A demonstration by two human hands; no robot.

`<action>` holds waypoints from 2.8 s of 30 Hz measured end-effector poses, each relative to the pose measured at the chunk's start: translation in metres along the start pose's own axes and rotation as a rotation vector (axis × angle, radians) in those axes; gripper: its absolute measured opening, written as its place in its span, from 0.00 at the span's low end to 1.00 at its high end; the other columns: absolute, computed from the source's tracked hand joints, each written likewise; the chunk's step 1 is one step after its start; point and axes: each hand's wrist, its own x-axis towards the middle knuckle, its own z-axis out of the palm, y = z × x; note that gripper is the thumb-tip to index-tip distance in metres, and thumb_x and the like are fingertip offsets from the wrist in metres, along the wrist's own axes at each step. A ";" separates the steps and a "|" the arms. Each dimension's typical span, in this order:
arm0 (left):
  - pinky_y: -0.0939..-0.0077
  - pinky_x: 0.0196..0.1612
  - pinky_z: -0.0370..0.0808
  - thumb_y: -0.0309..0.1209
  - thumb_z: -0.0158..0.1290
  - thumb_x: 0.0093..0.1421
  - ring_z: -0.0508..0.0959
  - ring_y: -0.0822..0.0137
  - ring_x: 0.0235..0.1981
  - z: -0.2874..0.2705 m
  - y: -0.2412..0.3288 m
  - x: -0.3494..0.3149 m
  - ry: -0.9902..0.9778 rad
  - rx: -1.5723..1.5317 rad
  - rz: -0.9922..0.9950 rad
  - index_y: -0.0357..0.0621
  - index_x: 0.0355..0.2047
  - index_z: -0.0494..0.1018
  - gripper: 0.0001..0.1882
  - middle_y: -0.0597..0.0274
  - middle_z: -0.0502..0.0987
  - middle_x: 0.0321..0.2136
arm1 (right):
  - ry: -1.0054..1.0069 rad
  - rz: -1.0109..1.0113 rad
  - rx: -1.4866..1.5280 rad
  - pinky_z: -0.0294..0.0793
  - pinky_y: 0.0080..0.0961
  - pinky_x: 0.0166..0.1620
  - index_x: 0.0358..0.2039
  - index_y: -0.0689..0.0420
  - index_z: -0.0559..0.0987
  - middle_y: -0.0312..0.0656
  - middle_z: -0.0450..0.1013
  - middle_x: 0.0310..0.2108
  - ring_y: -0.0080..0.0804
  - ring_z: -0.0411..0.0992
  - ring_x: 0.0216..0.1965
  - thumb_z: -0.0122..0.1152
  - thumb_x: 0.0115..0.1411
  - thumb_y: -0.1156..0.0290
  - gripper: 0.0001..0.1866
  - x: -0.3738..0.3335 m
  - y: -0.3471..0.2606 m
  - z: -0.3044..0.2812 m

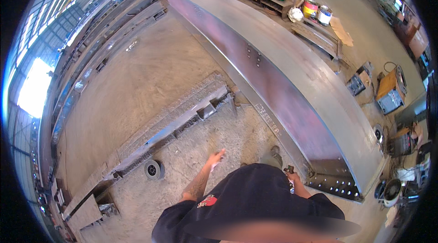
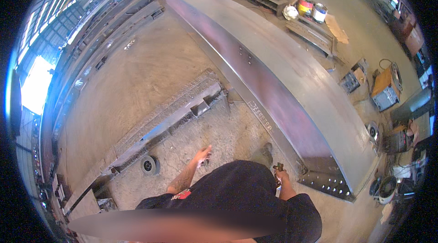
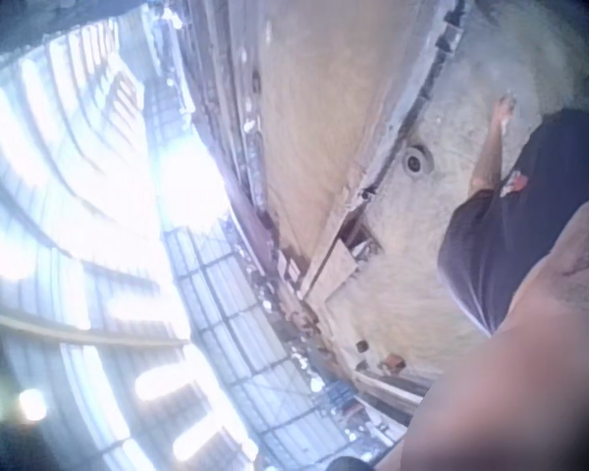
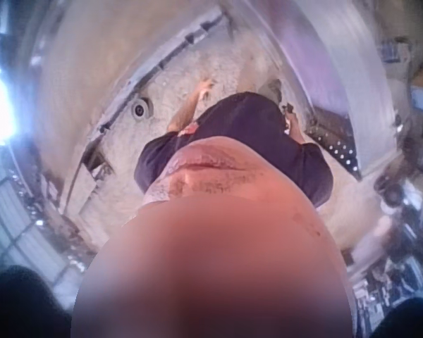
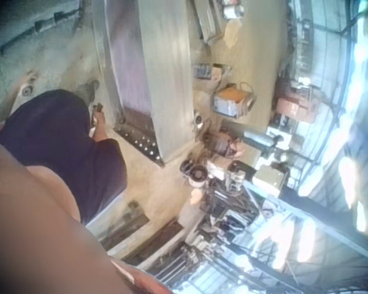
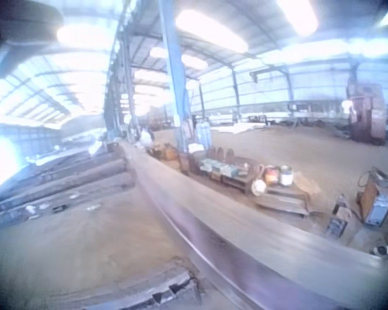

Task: The person operates an overhead crane using a handheld remote to lift and position a large curved metal beam. They guide the beam into place, then walk around the workshop to inspect and adjust its position.

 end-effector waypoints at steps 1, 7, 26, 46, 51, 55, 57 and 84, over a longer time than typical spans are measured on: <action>0.66 0.41 0.74 0.52 0.57 0.56 0.77 0.61 0.36 -0.021 -0.017 0.008 0.001 -0.027 -0.024 0.34 0.55 0.66 0.37 0.53 0.78 0.40 | -0.015 -0.030 -0.009 0.67 0.37 0.56 0.56 0.71 0.65 0.63 0.68 0.53 0.53 0.67 0.56 0.58 0.46 0.37 0.50 0.000 -0.015 -0.001; 0.64 0.51 0.71 0.49 0.58 0.56 0.75 0.56 0.47 -0.012 0.010 0.049 0.006 0.318 0.174 0.39 0.58 0.63 0.36 0.46 0.74 0.48 | -0.001 -0.170 -0.060 0.67 0.36 0.56 0.54 0.72 0.67 0.64 0.68 0.52 0.54 0.68 0.55 0.57 0.44 0.32 0.54 0.006 -0.103 -0.008; 0.63 0.42 0.74 0.42 0.58 0.56 0.79 0.56 0.38 -0.390 0.064 0.260 0.573 0.629 0.137 0.35 0.46 0.73 0.24 0.47 0.80 0.35 | -0.171 -0.248 -0.087 0.65 0.39 0.57 0.54 0.66 0.69 0.62 0.67 0.54 0.53 0.66 0.57 0.51 0.45 0.27 0.53 0.135 -0.464 0.030; 0.57 0.45 0.73 0.42 0.61 0.51 0.76 0.45 0.45 -0.570 0.332 0.515 0.663 0.830 0.276 0.35 0.54 0.61 0.36 0.40 0.76 0.43 | -0.076 -0.073 -0.027 0.63 0.37 0.60 0.59 0.62 0.65 0.60 0.67 0.55 0.52 0.64 0.59 0.49 0.50 0.28 0.51 0.107 -0.609 0.103; 0.57 0.43 0.75 0.50 0.61 0.50 0.77 0.44 0.42 -0.646 0.429 0.678 0.441 0.787 0.105 0.31 0.50 0.63 0.38 0.40 0.77 0.40 | 0.268 0.362 0.152 0.71 0.46 0.50 0.54 0.55 0.68 0.56 0.74 0.45 0.53 0.72 0.49 0.57 0.50 0.41 0.38 0.067 -0.813 0.081; 0.60 0.44 0.75 0.49 0.60 0.52 0.78 0.46 0.41 -0.662 0.497 0.702 0.228 0.481 0.112 0.32 0.55 0.62 0.39 0.41 0.78 0.39 | 0.439 0.257 0.198 0.70 0.47 0.51 0.55 0.54 0.67 0.57 0.74 0.45 0.55 0.72 0.49 0.57 0.49 0.39 0.40 0.071 -0.971 0.060; 0.60 0.45 0.74 0.48 0.58 0.53 0.78 0.46 0.43 -0.690 0.495 0.708 0.120 0.533 0.148 0.33 0.55 0.62 0.38 0.41 0.77 0.40 | 0.404 0.114 0.136 0.70 0.46 0.51 0.53 0.55 0.68 0.57 0.74 0.44 0.55 0.72 0.48 0.57 0.48 0.39 0.40 0.090 -1.056 0.029; 0.64 0.47 0.74 0.50 0.58 0.52 0.79 0.51 0.44 -0.883 0.670 0.868 0.211 0.535 0.029 0.36 0.50 0.72 0.33 0.44 0.79 0.39 | -0.256 -0.384 -0.318 0.72 0.39 0.51 0.48 0.63 0.75 0.55 0.73 0.48 0.47 0.73 0.49 0.65 0.41 0.37 0.44 0.310 -1.590 0.030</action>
